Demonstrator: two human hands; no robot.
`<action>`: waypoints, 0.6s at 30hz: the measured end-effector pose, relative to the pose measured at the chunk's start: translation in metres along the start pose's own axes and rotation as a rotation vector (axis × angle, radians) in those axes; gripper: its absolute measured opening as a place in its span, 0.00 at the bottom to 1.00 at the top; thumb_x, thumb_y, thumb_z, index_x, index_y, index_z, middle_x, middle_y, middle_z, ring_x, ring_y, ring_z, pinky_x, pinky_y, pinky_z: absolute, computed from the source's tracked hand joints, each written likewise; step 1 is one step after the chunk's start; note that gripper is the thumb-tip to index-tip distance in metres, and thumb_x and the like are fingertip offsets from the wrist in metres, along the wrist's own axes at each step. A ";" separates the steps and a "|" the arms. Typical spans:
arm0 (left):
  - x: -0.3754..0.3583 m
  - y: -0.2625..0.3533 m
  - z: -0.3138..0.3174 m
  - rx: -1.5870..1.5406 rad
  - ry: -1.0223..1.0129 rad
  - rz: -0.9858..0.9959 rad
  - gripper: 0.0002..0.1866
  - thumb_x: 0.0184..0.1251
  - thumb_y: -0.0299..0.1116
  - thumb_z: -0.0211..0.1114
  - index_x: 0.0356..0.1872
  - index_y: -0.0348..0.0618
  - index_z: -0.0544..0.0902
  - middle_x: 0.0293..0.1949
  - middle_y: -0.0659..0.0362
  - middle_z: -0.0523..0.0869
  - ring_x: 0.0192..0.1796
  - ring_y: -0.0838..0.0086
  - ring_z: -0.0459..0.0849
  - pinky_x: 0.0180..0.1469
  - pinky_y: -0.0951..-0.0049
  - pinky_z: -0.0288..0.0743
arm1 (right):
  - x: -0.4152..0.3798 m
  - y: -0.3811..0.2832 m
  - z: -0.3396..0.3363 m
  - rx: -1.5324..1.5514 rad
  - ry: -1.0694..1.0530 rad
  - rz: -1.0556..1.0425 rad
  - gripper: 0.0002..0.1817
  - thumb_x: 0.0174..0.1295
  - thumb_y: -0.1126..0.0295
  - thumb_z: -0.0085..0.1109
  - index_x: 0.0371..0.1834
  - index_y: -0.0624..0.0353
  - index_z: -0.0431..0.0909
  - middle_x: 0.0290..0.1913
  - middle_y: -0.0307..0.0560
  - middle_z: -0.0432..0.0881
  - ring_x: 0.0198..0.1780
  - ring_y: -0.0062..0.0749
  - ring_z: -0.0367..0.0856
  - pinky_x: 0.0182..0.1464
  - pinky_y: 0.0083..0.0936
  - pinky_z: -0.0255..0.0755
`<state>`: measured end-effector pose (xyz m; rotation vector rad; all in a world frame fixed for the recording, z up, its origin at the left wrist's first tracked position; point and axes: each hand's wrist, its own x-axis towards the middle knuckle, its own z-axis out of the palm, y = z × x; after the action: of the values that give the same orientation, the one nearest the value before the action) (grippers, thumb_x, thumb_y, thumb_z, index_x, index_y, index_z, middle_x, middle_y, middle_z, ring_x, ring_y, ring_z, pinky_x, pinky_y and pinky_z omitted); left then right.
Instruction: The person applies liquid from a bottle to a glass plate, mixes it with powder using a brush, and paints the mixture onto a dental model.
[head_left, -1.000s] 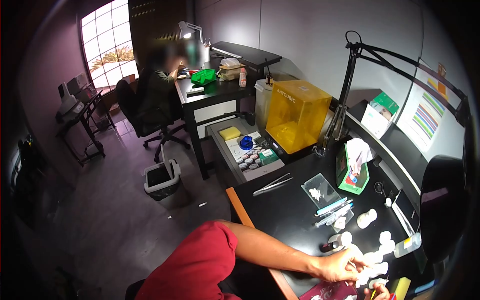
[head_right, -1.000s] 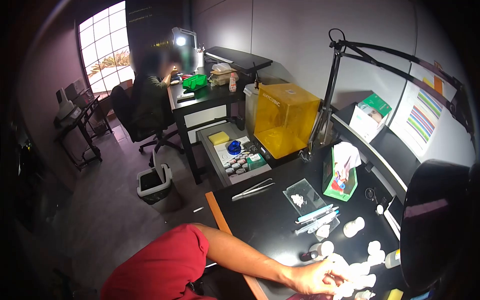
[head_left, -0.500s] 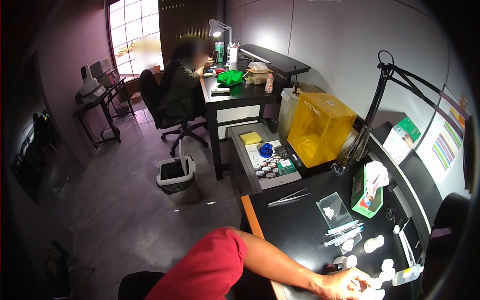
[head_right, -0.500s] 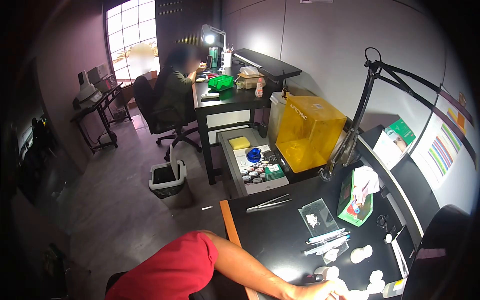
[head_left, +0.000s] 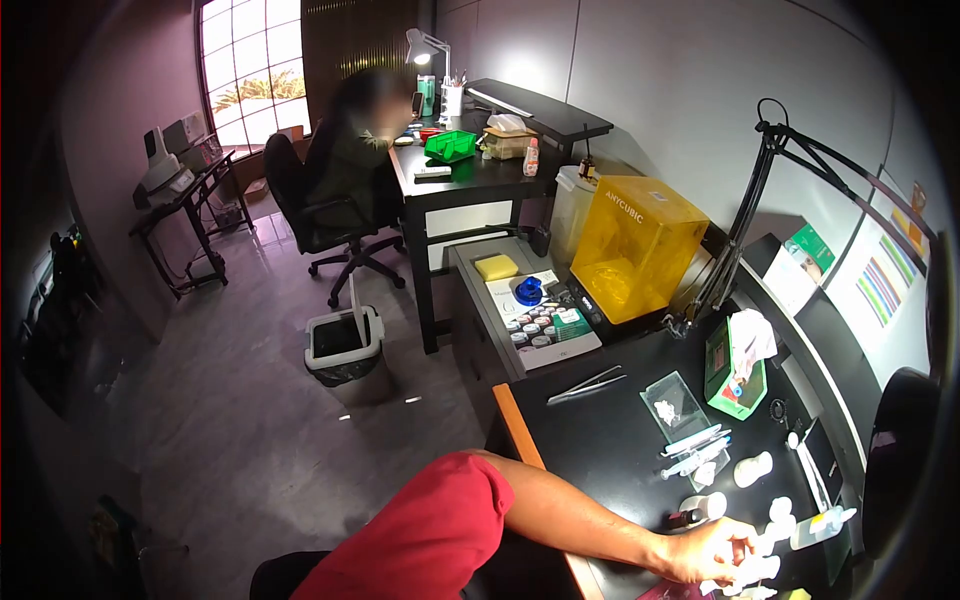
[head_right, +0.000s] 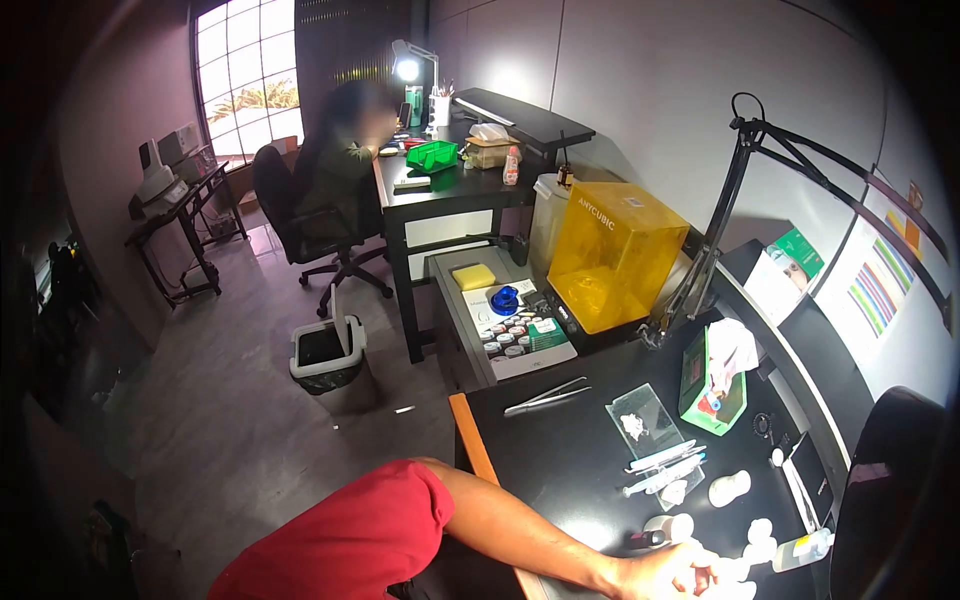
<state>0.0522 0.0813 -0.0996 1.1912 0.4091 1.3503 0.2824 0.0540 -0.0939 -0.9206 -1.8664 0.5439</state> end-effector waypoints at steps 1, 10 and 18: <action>0.000 0.005 0.002 0.036 0.008 0.044 0.19 0.62 0.20 0.73 0.53 0.36 0.78 0.42 0.57 0.82 0.41 0.77 0.85 0.42 0.74 0.85 | -0.001 0.002 -0.002 -0.021 -0.002 -0.003 0.08 0.65 0.79 0.68 0.46 0.69 0.85 0.39 0.52 0.88 0.34 0.33 0.84 0.35 0.24 0.80; -0.027 0.028 0.021 0.046 0.054 0.277 0.18 0.64 0.17 0.71 0.53 0.34 0.78 0.42 0.56 0.82 0.43 0.75 0.86 0.43 0.74 0.88 | 0.002 0.027 -0.018 -0.235 -0.052 -0.107 0.11 0.65 0.74 0.71 0.48 0.66 0.87 0.43 0.52 0.89 0.41 0.36 0.87 0.42 0.27 0.83; -0.026 0.030 0.014 0.068 0.010 0.182 0.18 0.64 0.16 0.70 0.53 0.34 0.77 0.41 0.54 0.84 0.41 0.74 0.89 0.41 0.73 0.88 | -0.001 0.055 -0.034 -0.308 -0.160 -0.149 0.13 0.65 0.70 0.74 0.50 0.64 0.88 0.48 0.52 0.90 0.47 0.39 0.89 0.48 0.30 0.86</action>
<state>0.0416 0.0464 -0.0795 1.3039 0.3627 1.5088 0.3331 0.0863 -0.1177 -0.9474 -2.1853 0.2473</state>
